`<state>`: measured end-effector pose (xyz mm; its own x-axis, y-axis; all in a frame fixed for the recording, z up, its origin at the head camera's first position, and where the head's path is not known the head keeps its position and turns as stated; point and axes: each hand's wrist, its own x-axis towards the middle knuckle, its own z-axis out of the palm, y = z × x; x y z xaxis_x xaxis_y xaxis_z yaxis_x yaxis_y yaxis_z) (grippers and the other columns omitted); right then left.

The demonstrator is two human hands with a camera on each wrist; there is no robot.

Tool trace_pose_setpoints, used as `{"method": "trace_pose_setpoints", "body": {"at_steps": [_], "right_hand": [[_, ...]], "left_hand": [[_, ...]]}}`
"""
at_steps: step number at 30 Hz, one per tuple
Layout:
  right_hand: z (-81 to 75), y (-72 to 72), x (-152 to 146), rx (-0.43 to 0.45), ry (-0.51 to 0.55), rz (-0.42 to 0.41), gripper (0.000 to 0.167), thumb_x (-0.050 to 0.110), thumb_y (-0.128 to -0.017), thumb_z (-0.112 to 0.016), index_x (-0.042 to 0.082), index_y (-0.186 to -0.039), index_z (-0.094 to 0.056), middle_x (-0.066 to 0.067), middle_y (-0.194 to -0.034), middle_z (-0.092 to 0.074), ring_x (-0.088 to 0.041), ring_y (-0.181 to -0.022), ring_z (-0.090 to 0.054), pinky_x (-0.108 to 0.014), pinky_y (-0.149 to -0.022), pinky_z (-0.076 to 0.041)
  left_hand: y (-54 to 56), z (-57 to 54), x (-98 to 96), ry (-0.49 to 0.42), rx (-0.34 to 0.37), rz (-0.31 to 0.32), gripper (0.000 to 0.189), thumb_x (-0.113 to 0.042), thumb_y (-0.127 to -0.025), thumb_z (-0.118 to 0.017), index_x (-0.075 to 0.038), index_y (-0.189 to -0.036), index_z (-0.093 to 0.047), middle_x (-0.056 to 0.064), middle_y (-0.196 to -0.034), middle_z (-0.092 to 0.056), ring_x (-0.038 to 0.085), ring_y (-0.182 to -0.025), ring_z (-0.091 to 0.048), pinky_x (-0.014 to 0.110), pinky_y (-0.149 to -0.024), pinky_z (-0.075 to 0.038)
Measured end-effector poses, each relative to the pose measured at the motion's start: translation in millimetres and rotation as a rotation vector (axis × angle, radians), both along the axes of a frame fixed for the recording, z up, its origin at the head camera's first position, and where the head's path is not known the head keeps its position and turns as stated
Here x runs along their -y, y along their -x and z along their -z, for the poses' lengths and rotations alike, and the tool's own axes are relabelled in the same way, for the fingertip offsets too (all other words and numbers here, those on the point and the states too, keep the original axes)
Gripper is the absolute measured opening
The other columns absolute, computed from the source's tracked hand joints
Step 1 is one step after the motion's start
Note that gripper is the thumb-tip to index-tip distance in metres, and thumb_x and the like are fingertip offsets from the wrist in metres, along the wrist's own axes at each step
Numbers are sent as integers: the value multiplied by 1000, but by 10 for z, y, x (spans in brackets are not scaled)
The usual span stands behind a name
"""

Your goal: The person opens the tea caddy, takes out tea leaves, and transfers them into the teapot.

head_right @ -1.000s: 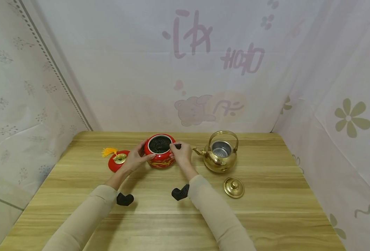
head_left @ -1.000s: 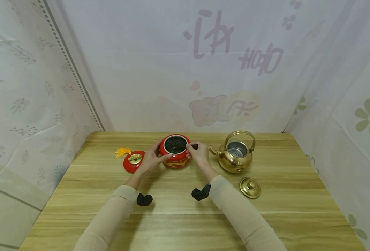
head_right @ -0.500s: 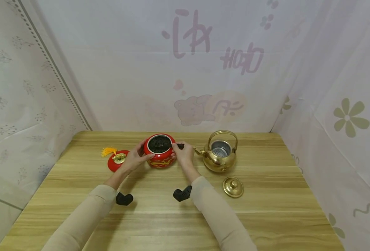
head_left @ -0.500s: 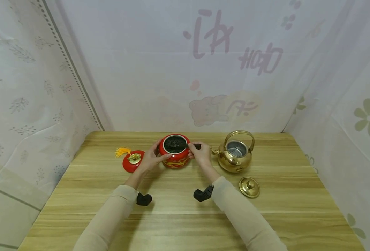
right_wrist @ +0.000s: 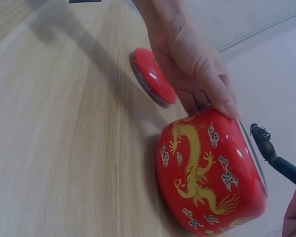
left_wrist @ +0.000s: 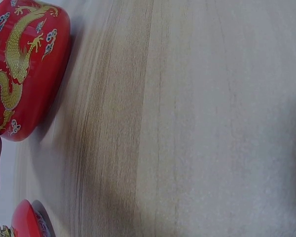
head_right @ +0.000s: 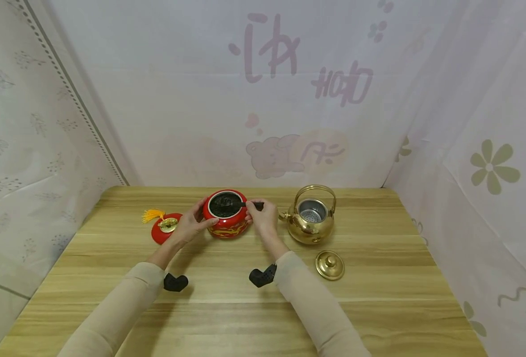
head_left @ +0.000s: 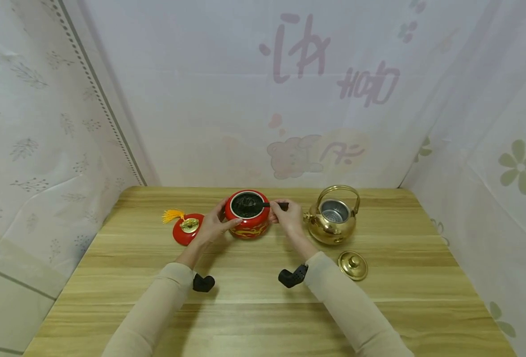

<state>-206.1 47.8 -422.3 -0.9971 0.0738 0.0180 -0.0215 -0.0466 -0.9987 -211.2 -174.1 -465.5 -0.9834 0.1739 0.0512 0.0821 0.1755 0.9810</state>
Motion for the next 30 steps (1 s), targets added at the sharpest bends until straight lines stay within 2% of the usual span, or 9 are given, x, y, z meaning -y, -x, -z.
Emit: {"method": "trace_pose_setpoints", "body": {"at_steps": [3,6,12,18,30], "right_hand": [[-18,-15,-11,-4,20,4,16,6,-89,-63,-9,-96,-64,-37,-82,-59,-22,-54,-61,-36,-55,-57],[-44,-27,-18,-13,41,10,17,5,-90,-62,-9,-98,-64,-36,-81,-58,-17,-53,-60,-35,-54,-57],[-139,-55,-28,-38,51,10,18,6,-90,-61,-10,-99,-62,-18,-72,-61,-8,-51,-58,-28,-52,-56],[-216,-71,-66,-60,68,18,19,6,-90,-62,-11,-99,-61,-1,-65,-59,-6,-49,-58,-21,-49,-53],[-372,-177,-213,-91,134,53,14,4,-88,-63,-9,-95,-62,0,-62,-59,-9,-48,-58,-20,-47,-52]], "left_hand": [[2,10,-1,0,-3,3,82,-8,-83,-71,-1,-148,-21,18,-152,-27,32,-139,-29,41,-111,-31],[2,14,-3,5,-1,3,83,-9,-83,-71,-1,-149,-21,18,-153,-26,32,-139,-29,41,-110,-31],[-5,-6,2,7,6,6,82,-10,-84,-70,-2,-149,-20,17,-153,-24,32,-140,-26,41,-111,-30],[5,-15,5,5,16,15,83,-12,-85,-69,-3,-150,-17,16,-154,-21,32,-140,-24,43,-112,-28],[23,7,25,22,40,18,85,-14,-85,-70,-3,-150,-16,16,-155,-19,32,-141,-23,44,-113,-28]]}}
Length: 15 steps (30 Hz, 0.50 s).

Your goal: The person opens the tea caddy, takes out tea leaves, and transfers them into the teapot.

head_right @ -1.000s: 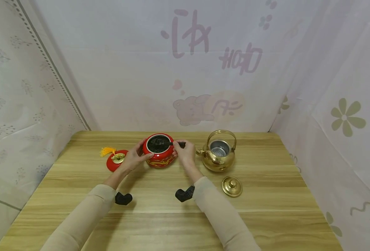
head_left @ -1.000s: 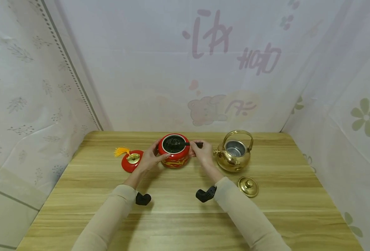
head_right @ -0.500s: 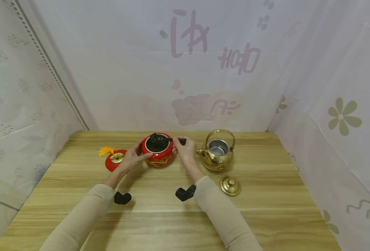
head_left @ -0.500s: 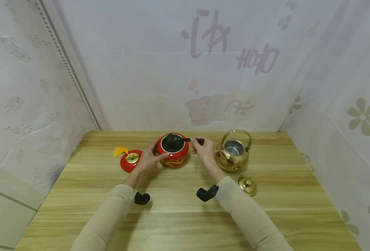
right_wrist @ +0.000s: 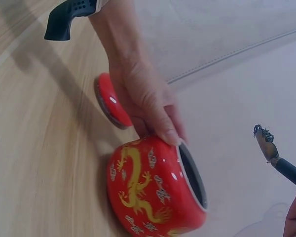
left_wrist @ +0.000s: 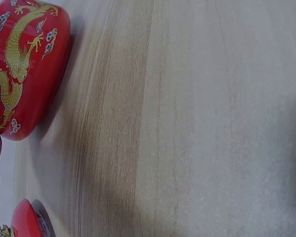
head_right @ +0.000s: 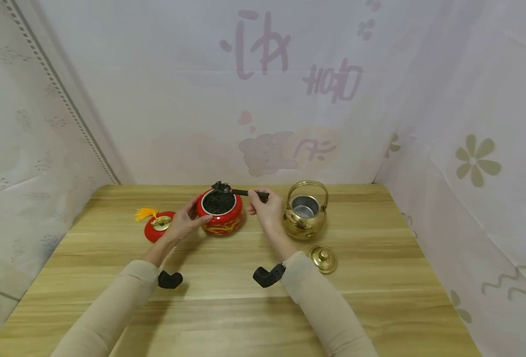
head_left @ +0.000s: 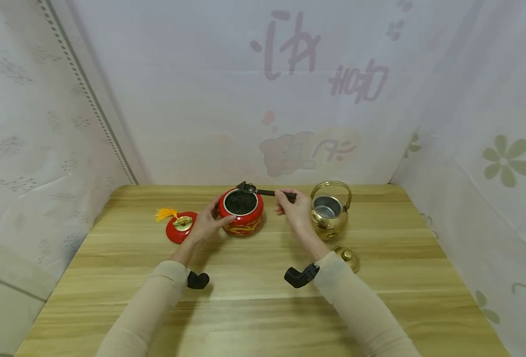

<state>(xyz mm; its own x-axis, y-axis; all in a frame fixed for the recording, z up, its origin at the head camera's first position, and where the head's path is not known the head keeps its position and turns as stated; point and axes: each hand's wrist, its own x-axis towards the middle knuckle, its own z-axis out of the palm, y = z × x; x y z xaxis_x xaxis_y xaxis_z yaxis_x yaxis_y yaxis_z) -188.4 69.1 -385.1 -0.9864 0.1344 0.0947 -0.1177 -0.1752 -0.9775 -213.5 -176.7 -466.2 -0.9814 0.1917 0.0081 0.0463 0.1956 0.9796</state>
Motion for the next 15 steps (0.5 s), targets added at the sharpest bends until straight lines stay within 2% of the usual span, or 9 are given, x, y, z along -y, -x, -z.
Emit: {"method": "trace_pose_setpoints", "body": {"at_steps": [4,10,15], "right_hand": [[-48,-61,-92,-17,-1,12,14,4,-88,-64,-8,-94,-63,-3,-63,-60,-9,-49,-59,-20,-48,-53],[-132,-191,-289,-40,-24,18,17,8,-89,-65,-7,-96,-62,-10,-67,-60,-10,-50,-59,-23,-49,-54],[-171,-299,-487,-26,-10,56,18,9,-88,-66,-7,-96,-62,-5,-66,-62,-10,-50,-59,-21,-48,-53]], "left_hand": [[-9,-8,-2,-5,-12,-2,85,-11,-85,-69,-2,-150,-15,15,-156,-15,32,-141,-21,42,-113,-27],[-11,-12,-11,15,-17,-8,84,-13,-86,-69,-3,-150,-16,16,-155,-20,32,-140,-25,41,-112,-29],[-5,-11,-12,18,-27,-5,83,-12,-86,-69,-2,-150,-17,17,-154,-21,33,-140,-25,42,-112,-29]]}}
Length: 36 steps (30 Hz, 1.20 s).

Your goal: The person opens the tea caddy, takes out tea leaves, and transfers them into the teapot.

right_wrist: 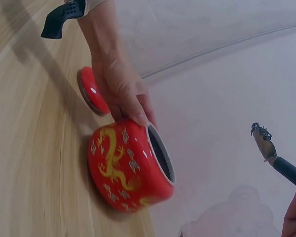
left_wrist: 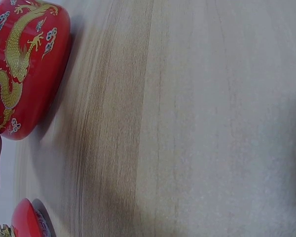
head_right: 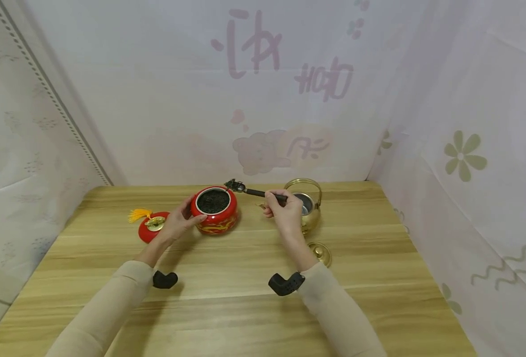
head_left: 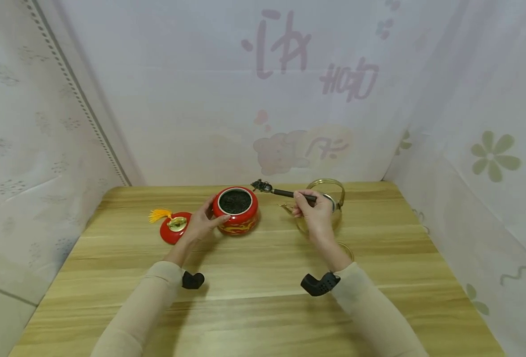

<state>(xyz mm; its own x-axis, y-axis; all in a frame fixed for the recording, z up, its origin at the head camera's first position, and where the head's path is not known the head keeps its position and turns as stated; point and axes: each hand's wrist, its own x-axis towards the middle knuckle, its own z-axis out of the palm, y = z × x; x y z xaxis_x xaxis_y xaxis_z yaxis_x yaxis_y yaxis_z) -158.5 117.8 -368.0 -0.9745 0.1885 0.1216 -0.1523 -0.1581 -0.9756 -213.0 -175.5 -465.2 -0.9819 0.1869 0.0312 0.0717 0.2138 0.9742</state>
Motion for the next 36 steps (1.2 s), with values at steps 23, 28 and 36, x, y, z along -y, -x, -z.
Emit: {"method": "trace_pose_setpoints", "body": {"at_steps": [23,28,36], "right_hand": [[225,-245,-1063,21,49,264,6,4,-88,-63,-2,-87,-63,-2,-62,-61,-8,-50,-57,-17,-47,-51],[209,-271,-1150,46,17,295,11,3,-89,-62,-8,-91,-61,-1,-61,-61,-8,-50,-58,-17,-47,-51],[224,-271,-1197,45,-36,297,18,0,-89,-61,-16,-95,-57,-2,-60,-61,-7,-47,-57,-17,-46,-51]], "left_hand": [[-9,-18,37,-8,-4,13,84,-13,-87,-68,0,-150,-14,18,-155,-18,32,-142,-21,42,-113,-26],[0,5,20,-19,-5,17,85,-10,-86,-68,1,-149,-13,20,-154,-20,33,-141,-22,42,-113,-27],[1,10,-8,-24,-10,13,84,-9,-85,-69,0,-149,-16,20,-153,-22,33,-141,-23,42,-113,-27]]}}
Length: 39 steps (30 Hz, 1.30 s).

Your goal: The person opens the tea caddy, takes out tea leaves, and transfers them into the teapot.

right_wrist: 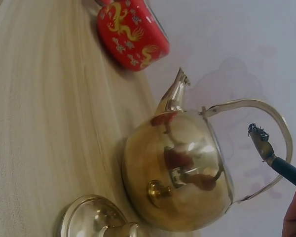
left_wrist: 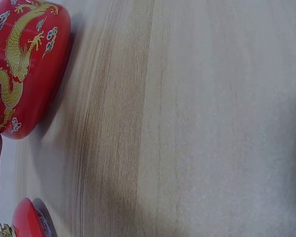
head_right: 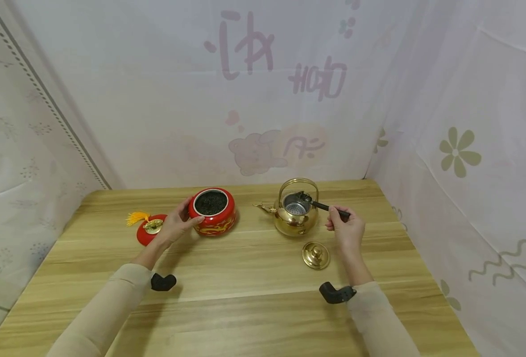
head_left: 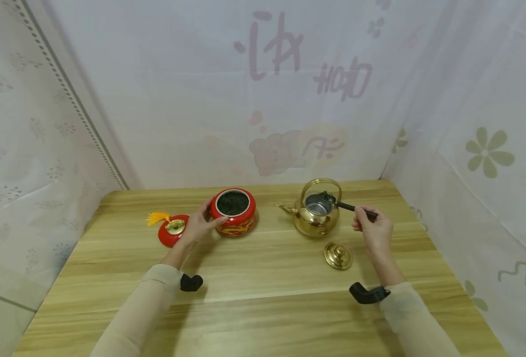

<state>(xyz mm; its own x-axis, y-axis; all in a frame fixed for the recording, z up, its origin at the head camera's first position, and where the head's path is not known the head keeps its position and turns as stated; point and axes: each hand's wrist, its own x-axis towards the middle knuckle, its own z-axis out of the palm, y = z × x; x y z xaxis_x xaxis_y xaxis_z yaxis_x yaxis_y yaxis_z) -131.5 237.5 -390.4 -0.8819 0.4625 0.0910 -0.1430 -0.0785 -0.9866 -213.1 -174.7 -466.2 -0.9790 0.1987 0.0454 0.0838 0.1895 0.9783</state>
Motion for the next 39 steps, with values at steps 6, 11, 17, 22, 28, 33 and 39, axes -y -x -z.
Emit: {"method": "trace_pose_setpoints", "body": {"at_steps": [6,11,17,22,28,33,39], "right_hand": [[193,96,-72,34,-39,3,23,5,-88,-63,-16,-97,-58,-1,-61,-61,-7,-48,-58,-17,-46,-51],[173,84,-41,70,-87,4,21,5,-89,-62,-14,-97,-58,0,-62,-61,-6,-50,-58,-16,-48,-52],[261,148,-77,104,-153,4,21,8,-89,-63,-10,-100,-60,1,-65,-62,-7,-53,-60,-16,-50,-52],[320,162,-75,92,-225,1,24,11,-89,-64,-10,-100,-61,3,-66,-62,-4,-53,-59,-15,-51,-52],[331,151,-56,89,-271,-14,24,13,-90,-64,-8,-101,-62,2,-68,-62,-3,-55,-59,-16,-53,-53],[343,155,-44,77,-293,-9,22,11,-89,-64,-7,-101,-63,2,-68,-63,-4,-56,-59,-16,-54,-54],[355,159,-42,58,-326,-3,20,9,-89,-64,-6,-101,-64,11,-65,-59,-1,-55,-58,-15,-53,-53]], "left_hand": [[1,10,-13,10,-14,9,83,-10,-85,-69,3,-149,-16,20,-153,-22,33,-141,-22,43,-113,-26],[-9,-2,-21,7,-18,11,83,-9,-86,-69,3,-148,-16,21,-153,-21,33,-141,-22,43,-114,-25],[-10,-6,-12,25,1,0,84,-12,-86,-69,0,-149,-16,19,-154,-20,33,-141,-22,42,-113,-26],[-53,-88,-13,7,38,6,83,-10,-87,-68,0,-149,-14,20,-155,-18,34,-141,-20,44,-113,-25],[-160,-286,-64,13,55,12,81,-6,-87,-66,5,-148,-13,23,-154,-17,36,-141,-19,46,-114,-24],[-185,-326,-75,25,57,13,80,-7,-88,-65,5,-148,-14,23,-154,-17,36,-141,-20,45,-113,-24],[-104,-197,-30,-7,46,16,83,-8,-86,-68,3,-149,-14,21,-154,-18,35,-141,-20,45,-113,-24]]}}
